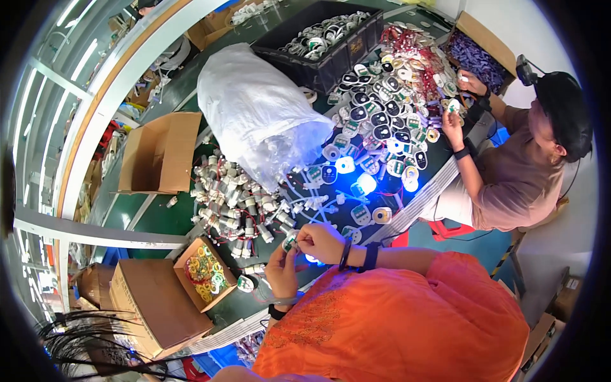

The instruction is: Assembling and inspecting small electronic modules with blue LED lights at a factory workbench.

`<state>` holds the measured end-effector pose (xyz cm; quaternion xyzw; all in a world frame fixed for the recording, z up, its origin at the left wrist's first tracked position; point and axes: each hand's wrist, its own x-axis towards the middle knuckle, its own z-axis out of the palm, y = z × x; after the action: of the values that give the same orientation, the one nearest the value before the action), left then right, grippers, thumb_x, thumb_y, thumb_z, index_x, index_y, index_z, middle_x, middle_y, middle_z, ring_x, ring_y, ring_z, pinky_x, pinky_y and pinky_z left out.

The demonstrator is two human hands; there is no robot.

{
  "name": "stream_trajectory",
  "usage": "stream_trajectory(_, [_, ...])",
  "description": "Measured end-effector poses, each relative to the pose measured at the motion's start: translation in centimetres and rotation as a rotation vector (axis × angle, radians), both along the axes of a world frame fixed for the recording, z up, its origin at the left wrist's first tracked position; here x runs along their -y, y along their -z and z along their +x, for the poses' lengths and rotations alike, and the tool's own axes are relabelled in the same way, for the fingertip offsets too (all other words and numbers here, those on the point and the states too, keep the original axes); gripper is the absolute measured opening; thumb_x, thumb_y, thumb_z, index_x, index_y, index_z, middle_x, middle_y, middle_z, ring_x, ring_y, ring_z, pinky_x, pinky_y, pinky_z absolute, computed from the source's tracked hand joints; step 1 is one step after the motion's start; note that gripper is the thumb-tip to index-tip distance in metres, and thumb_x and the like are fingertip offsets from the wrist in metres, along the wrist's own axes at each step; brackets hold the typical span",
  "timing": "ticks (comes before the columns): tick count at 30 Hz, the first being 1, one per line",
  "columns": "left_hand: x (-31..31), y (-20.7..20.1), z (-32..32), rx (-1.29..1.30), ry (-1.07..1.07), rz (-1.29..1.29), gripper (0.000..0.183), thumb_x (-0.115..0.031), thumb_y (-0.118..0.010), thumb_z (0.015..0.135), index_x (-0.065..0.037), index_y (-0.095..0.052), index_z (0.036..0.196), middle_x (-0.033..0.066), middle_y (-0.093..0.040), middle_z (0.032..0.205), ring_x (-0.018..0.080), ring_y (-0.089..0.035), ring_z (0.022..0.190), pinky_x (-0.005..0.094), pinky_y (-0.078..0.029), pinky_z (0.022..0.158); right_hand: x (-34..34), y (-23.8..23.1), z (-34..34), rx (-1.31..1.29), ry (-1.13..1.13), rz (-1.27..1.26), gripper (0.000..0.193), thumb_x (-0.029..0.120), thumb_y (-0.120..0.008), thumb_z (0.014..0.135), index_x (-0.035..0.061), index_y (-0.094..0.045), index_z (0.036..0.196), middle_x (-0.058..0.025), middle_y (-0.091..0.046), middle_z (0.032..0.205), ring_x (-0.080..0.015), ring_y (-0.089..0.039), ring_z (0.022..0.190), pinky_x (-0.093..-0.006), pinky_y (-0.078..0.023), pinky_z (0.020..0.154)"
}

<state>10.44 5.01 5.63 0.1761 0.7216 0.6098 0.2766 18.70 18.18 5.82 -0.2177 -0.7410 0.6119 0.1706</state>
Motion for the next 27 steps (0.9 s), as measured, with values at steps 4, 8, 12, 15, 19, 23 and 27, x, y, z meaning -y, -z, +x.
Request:
stream_trajectory(4, [-0.3, 1.3, -0.6, -0.135, -0.001, -0.024, 0.027, -0.005, -0.062, 0.086, -0.001, -0.064, 0.113, 0.0100, -0.067, 0.089, 0.0119, -0.062, 0.071, 0.0272, -0.050, 0.061, 0.2, 0.4, -0.4, -0.027, 0.032, -0.049, 0.008, 0.006, -0.061, 0.081, -0.0013, -0.059, 0.082, -0.0082, -0.063, 0.066, -0.0111, -0.060, 0.058, -0.0263, -0.046, 0.051])
stream_trajectory(8, [0.0, 1.9, -1.2, -0.184, 0.030, -0.097, 0.028, -0.005, -0.061, 0.086, -0.001, -0.063, 0.114, 0.0112, -0.068, 0.089, 0.0149, -0.064, 0.075, 0.0285, -0.050, 0.065, 0.2, 0.9, -1.1, -0.048, 0.011, -0.054, 0.006, 0.005, -0.060, 0.082, -0.0001, -0.057, 0.080, -0.0071, -0.062, 0.066, -0.0095, -0.059, 0.057, -0.0258, -0.044, 0.048])
stream_trajectory(12, [0.4, 0.3, -2.4, 0.113, 0.202, -0.134, 0.030, -0.008, -0.055, 0.093, 0.001, -0.056, 0.121, 0.0078, -0.065, 0.101, 0.0149, -0.065, 0.090, 0.0252, -0.058, 0.057, -0.4, 1.4, -1.3, 0.005, -0.061, -0.070, 0.006, 0.004, -0.061, 0.081, 0.0003, -0.056, 0.080, -0.0065, -0.062, 0.065, -0.0101, -0.059, 0.056, -0.0259, -0.043, 0.048])
stream_trajectory(15, [1.6, 2.1, -4.5, 0.231, 0.360, -0.198, 0.030, -0.009, -0.056, 0.092, 0.001, -0.056, 0.121, 0.0080, -0.065, 0.101, 0.0155, -0.066, 0.089, 0.0248, -0.058, 0.059, -1.6, 3.0, -1.8, 0.115, -0.281, -0.080, 0.008, 0.008, -0.064, 0.080, 0.0024, -0.058, 0.078, -0.0069, -0.062, 0.064, -0.0143, -0.061, 0.057, -0.0285, -0.045, 0.050])
stream_trajectory(19, [3.9, 0.0, -7.4, 0.094, 0.348, -0.277, 0.043, -0.013, -0.059, 0.091, -0.001, -0.047, 0.131, 0.0102, -0.060, 0.114, 0.0167, -0.060, 0.104, 0.0259, -0.051, 0.078, -4.6, 5.3, -3.4, 0.171, -0.326, 0.165, 0.013, 0.018, -0.064, 0.075, 0.0061, -0.061, 0.075, -0.0101, -0.062, 0.067, -0.0261, -0.062, 0.063, -0.0364, -0.047, 0.057])
stream_trajectory(23, [6.6, -9.5, -12.8, 0.180, 0.290, -0.199, 0.047, -0.015, -0.059, 0.090, -0.002, -0.045, 0.133, 0.0112, -0.060, 0.116, 0.0184, -0.060, 0.103, 0.0266, -0.048, 0.083, -7.2, 4.2, -3.9, 0.286, -0.527, 0.528, 0.014, 0.015, -0.058, 0.074, 0.0053, -0.062, 0.083, -0.0165, -0.061, 0.078, -0.0365, -0.061, 0.075, -0.0470, -0.047, 0.065])
stream_trajectory(27, [7.8, -17.9, -18.8, 0.114, 0.136, -0.209, 0.045, -0.015, -0.059, 0.089, -0.001, -0.048, 0.130, 0.0080, -0.060, 0.115, 0.0149, -0.060, 0.102, 0.0245, -0.047, 0.083, -7.9, 1.4, -3.5, 0.372, -0.736, 1.035, 0.031, 0.020, -0.063, 0.073, 0.0078, -0.061, 0.102, -0.0117, -0.060, 0.099, -0.0269, -0.059, 0.096, -0.0426, -0.047, 0.080])
